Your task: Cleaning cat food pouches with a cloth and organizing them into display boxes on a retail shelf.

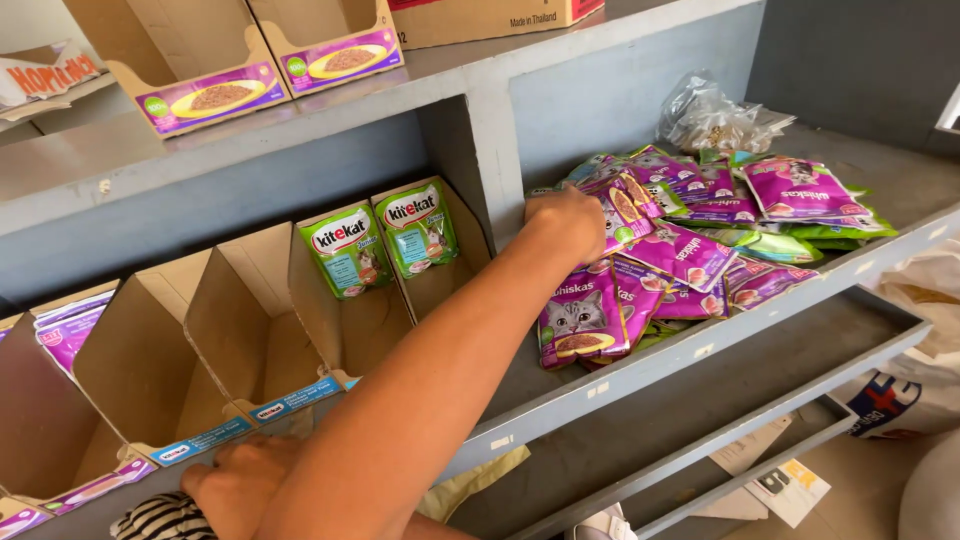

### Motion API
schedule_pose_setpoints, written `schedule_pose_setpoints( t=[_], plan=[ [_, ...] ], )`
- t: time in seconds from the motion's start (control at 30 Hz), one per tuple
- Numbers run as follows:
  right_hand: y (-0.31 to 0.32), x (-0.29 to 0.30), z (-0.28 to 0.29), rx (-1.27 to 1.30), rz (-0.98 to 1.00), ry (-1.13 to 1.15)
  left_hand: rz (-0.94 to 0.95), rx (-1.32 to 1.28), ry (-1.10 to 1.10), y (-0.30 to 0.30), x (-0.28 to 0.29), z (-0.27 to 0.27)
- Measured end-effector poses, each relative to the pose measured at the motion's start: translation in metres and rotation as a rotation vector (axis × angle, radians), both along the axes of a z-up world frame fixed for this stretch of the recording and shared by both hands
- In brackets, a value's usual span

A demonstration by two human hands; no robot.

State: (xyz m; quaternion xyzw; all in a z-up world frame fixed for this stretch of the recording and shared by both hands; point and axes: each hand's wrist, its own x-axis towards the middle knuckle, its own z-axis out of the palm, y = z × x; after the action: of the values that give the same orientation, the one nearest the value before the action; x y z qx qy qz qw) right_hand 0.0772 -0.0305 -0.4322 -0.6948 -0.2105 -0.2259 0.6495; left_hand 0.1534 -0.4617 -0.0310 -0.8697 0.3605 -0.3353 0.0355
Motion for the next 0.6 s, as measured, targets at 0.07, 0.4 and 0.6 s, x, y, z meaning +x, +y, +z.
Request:
schedule_pose_setpoints(
  t=[0.07,0.4,0.6],
  plan=[
    [-0.014,-0.014,0.023,0.048,-0.017,0.040,-0.052,0.062,0.271,0.020,-0.017,0.038],
    [-0.027,0.004,0.047,0.281,-0.145,0.231,-0.602,-0.413,0.713,0.076,-0.068,0.109],
    [-0.057,0.042,0.063,0.389,-0.194,0.315,-0.920,-0.693,0.707,0.101,-0.095,0.121]
  ],
)
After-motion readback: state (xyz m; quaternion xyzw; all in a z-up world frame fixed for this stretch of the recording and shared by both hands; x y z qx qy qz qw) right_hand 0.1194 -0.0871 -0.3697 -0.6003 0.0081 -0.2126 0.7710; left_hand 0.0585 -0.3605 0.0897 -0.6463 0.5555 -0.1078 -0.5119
